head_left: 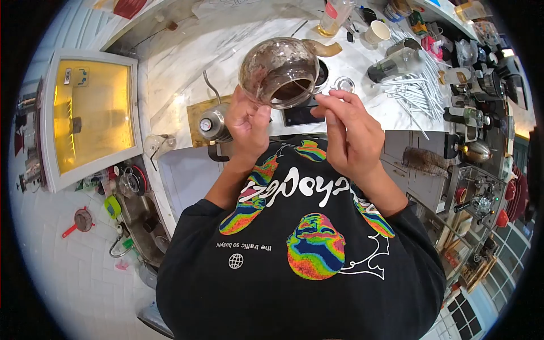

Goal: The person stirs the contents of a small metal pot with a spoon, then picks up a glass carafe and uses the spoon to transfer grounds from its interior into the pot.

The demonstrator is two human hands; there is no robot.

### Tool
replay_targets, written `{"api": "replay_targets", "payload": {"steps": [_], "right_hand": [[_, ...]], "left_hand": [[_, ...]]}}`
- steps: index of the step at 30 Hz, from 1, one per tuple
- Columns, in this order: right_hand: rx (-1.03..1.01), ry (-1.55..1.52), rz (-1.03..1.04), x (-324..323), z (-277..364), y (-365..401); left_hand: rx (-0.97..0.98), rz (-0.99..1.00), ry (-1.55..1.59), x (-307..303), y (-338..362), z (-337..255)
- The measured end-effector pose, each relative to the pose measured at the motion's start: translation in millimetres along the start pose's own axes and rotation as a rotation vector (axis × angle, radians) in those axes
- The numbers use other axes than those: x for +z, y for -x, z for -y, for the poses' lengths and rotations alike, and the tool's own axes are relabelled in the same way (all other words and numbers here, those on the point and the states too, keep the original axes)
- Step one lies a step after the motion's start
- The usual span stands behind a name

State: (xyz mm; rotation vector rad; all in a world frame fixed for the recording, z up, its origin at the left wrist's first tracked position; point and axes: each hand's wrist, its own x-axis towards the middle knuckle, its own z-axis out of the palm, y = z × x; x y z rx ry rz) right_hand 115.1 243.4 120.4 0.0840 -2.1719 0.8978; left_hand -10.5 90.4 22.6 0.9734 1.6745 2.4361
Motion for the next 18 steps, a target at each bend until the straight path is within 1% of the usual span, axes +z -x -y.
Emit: {"api": "replay_targets", "payload": {"steps": [3, 5, 6, 7, 8, 10, 11, 13, 18], "right_hand": [[-0.003, 0.001, 0.008, -4.0, 8.2, 1.7], [-0.065, -0.012, 0.000, -7.1, 9.4, 3.5], [-0.070, -0.021, -0.004, -10.9, 11.2, 3.8], [-0.061, -0.024, 0.044, -16.7, 14.0, 2.7], [-0.052, -0.025, 0.091, -21.7, 15.7, 1.8], [-0.066, -0.029, 0.097, -29.3, 16.3, 0.8], [-0.079, -0.027, 0.106, -33.7, 16.1, 0.0], [-0.092, -0.036, 0.096, -41.6, 16.1, -1.8], [-0.128, -0.053, 0.054, -56.3, 9.5, -2.3]], "left_hand": [[-0.005, -0.033, 0.046, 4.1, 6.0, -4.6], [-0.016, -0.040, 0.050, 9.6, 8.4, -11.7], [-0.013, -0.081, 0.073, 19.6, 5.9, -21.4], [-0.011, -0.121, 0.096, 25.7, 4.7, -27.5], [-0.008, -0.120, 0.088, 25.9, 4.9, -27.8], [0.068, -0.093, -0.034, 24.3, 3.6, -25.0], [0.071, -0.088, -0.036, 23.7, 2.5, -24.6], [0.167, 0.051, -0.113, 23.8, 1.1, -25.6], [0.229, 0.045, -0.165, 39.0, -3.7, -30.9]]}}
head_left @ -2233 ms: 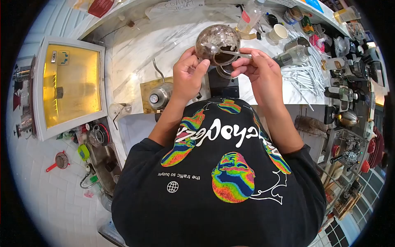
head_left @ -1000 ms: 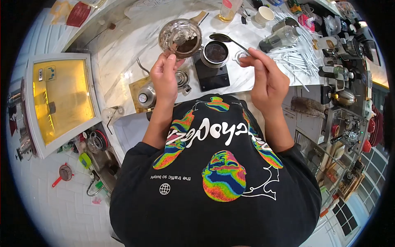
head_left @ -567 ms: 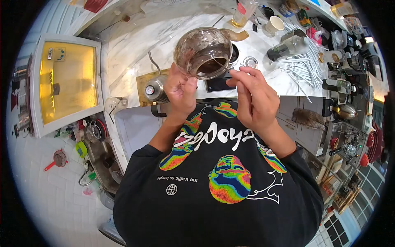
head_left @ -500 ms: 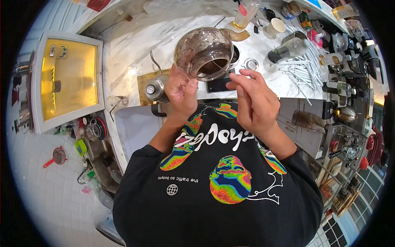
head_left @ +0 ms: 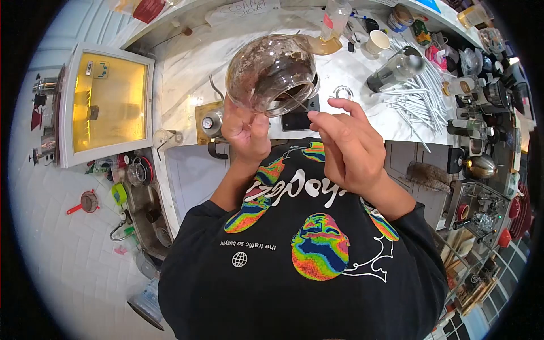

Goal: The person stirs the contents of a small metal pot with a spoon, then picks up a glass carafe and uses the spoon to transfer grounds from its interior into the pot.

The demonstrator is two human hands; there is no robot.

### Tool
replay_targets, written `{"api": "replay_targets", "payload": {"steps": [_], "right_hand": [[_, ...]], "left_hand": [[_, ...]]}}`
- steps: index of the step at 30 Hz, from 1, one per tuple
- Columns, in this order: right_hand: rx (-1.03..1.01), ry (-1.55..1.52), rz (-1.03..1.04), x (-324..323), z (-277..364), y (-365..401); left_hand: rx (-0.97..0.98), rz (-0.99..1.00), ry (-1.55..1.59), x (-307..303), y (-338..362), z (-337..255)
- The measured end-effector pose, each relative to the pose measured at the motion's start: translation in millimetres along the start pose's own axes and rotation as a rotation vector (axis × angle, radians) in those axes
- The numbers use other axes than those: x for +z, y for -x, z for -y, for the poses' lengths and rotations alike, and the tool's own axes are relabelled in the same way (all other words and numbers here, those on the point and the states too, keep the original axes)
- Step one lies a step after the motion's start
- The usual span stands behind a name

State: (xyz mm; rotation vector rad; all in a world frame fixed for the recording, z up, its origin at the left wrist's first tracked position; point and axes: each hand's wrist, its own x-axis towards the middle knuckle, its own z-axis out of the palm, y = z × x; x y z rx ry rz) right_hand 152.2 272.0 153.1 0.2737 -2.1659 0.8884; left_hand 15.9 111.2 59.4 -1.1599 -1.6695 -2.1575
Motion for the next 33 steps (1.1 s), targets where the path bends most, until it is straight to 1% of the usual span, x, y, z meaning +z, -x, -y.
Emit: {"api": "replay_targets", "payload": {"steps": [2, 5, 7, 11, 13, 17, 19, 23, 25, 27, 29, 31, 33], "right_hand": [[0.024, -0.006, 0.042, -7.5, -1.5, -0.6], [0.022, -0.008, 0.016, -13.4, -5.6, 4.0], [0.015, -0.011, -0.006, -17.6, -8.5, 5.0], [0.004, -0.003, -0.020, -26.4, -13.6, 8.6], [0.013, 0.001, -0.016, -27.2, -17.6, 11.2], [0.015, 0.009, -0.011, -30.6, -25.6, 13.4], [0.017, 0.003, -0.006, -32.8, -28.7, 12.5], [-0.001, -0.008, -0.010, -34.2, -34.9, 8.9], [-0.031, -0.016, -0.028, -30.5, -42.7, 8.5], [-0.060, -0.023, -0.044, -29.0, -48.5, 6.4], [-0.060, -0.048, -0.014, -28.1, -52.9, 2.6], [-0.067, -0.057, -0.008, -27.2, -57.4, -0.6], [-0.068, -0.061, 0.001, -26.7, -59.9, -3.2]], "left_hand": [[0.025, -0.002, 0.002, 7.6, -1.3, 0.3], [0.044, 0.017, -0.017, 17.4, -0.8, 0.6], [-0.062, -0.150, -0.022, 29.5, 0.4, -0.4], [-0.105, -0.141, -0.006, 44.0, -1.2, -1.6], [-0.017, -0.104, 0.042, 45.1, -2.5, 6.7], [-0.073, -0.109, 0.010, 51.5, -5.1, 5.3], [-0.007, -0.006, -0.050, 48.6, -7.0, 8.1], [-0.006, -0.067, 0.028, 57.2, -11.3, 9.9], [-0.047, -0.102, 0.061, 58.7, -15.0, 6.7], [-0.041, -0.083, 0.029, 52.8, -16.0, 9.4], [-0.033, -0.067, -0.004, 50.1, -18.9, 11.0], [0.025, -0.070, 0.018, 50.1, -22.6, 11.9], [0.040, -0.062, 0.009, 48.1, -23.5, 15.9]]}}
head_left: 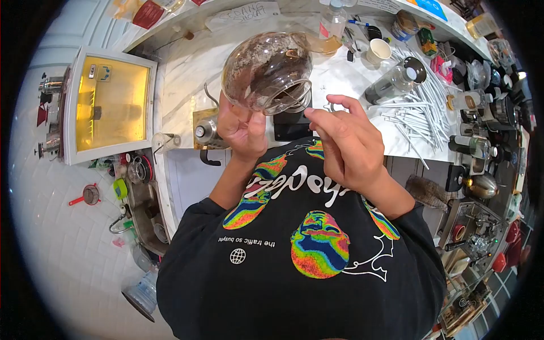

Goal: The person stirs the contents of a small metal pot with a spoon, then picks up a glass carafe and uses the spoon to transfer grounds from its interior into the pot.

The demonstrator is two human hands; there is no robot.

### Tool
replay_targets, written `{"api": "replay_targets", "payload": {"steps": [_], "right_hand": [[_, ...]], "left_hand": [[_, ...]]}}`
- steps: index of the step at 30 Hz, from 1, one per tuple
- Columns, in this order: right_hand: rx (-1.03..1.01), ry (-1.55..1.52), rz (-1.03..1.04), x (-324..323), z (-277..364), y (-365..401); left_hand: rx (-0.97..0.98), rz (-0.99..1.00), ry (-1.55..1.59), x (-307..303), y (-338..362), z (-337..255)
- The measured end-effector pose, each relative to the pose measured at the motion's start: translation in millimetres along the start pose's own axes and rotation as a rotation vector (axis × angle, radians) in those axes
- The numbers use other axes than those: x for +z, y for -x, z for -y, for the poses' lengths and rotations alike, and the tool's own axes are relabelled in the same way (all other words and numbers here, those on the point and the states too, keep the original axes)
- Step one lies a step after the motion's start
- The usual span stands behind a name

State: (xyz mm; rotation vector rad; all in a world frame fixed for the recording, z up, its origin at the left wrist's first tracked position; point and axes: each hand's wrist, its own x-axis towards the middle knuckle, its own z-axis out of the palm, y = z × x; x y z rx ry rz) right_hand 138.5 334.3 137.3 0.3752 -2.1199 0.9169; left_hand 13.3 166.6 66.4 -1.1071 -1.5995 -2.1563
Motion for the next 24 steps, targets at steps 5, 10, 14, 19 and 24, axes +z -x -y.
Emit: {"api": "replay_targets", "payload": {"steps": [5, 10, 14, 19, 24], "right_hand": [[0.028, -0.023, 0.061, 0.1, -2.7, -3.9], [0.032, -0.027, 0.064, 3.0, -11.1, -3.1], [0.042, -0.058, 0.053, 9.7, -16.6, -4.1], [0.077, -0.070, 0.099, 6.2, -17.9, -9.6], [0.068, -0.081, 0.147, 3.6, -18.1, -10.5]], "left_hand": [[-0.005, 0.022, -0.081, -8.0, -0.7, 8.5], [0.027, 0.037, 0.049, -13.4, 3.3, 15.1], [-0.059, -0.087, -0.089, -7.2, -4.9, 3.8], [-0.111, -0.100, -0.110, -9.2, -3.6, 3.6], [-0.074, -0.104, -0.076, -8.9, 1.7, 2.1]]}}
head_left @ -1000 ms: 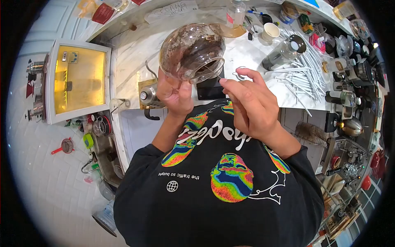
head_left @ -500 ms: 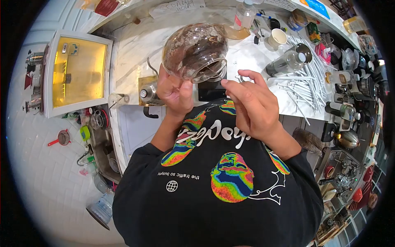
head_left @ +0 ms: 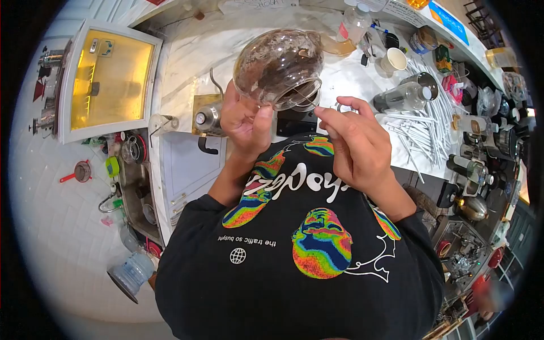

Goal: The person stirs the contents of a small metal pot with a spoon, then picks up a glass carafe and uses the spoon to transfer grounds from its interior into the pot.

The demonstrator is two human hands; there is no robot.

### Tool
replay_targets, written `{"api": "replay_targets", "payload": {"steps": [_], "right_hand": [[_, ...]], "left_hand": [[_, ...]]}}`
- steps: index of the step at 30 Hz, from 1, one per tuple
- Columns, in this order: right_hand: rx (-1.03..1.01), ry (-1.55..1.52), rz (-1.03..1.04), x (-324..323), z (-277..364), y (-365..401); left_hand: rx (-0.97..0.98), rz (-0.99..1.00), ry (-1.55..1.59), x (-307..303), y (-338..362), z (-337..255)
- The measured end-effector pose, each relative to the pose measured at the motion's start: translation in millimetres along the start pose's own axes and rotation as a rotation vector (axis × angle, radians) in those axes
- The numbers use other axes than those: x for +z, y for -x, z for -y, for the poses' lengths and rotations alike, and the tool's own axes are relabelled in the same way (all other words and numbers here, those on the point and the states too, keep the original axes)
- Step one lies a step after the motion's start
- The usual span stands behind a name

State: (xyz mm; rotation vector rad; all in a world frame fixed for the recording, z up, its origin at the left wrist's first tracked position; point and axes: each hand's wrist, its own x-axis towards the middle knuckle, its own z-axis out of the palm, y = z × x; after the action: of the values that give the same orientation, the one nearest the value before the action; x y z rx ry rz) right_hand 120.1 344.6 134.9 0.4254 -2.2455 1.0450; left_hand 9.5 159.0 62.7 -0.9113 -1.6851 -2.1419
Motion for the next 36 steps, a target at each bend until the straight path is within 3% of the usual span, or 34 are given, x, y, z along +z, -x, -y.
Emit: {"api": "replay_targets", "payload": {"steps": [6, 9, 11, 15, 20, 29, 36], "right_hand": [[0.042, -0.023, 0.008, 3.0, 1.3, 0.7], [0.191, -0.137, 0.021, 3.4, 8.1, 0.0], [0.675, -0.493, 0.001, 0.5, 15.7, -0.5], [0.931, -1.065, -0.166, 3.5, -9.4, 5.6], [0.924, -1.137, -0.239, 6.4, -17.3, 7.8], [0.899, -0.929, -0.324, 11.8, -34.5, 11.6], [0.875, -0.887, -0.353, 15.8, -40.2, 23.4]], "left_hand": [[0.039, 0.054, -0.083, -1.0, 2.5, 1.1], [-0.011, 0.104, -0.179, 0.7, 8.7, -0.6], [-0.045, 0.099, -0.178, 1.5, 10.7, 1.9], [-0.028, 0.142, -0.253, 2.8, 15.3, 9.5], [-0.142, 0.131, -0.171, 6.3, 19.3, 9.8], [-0.209, 0.070, -0.117, 9.6, 21.4, 16.5], [-0.269, -0.020, -0.267, -1.9, 27.4, 32.7]]}}
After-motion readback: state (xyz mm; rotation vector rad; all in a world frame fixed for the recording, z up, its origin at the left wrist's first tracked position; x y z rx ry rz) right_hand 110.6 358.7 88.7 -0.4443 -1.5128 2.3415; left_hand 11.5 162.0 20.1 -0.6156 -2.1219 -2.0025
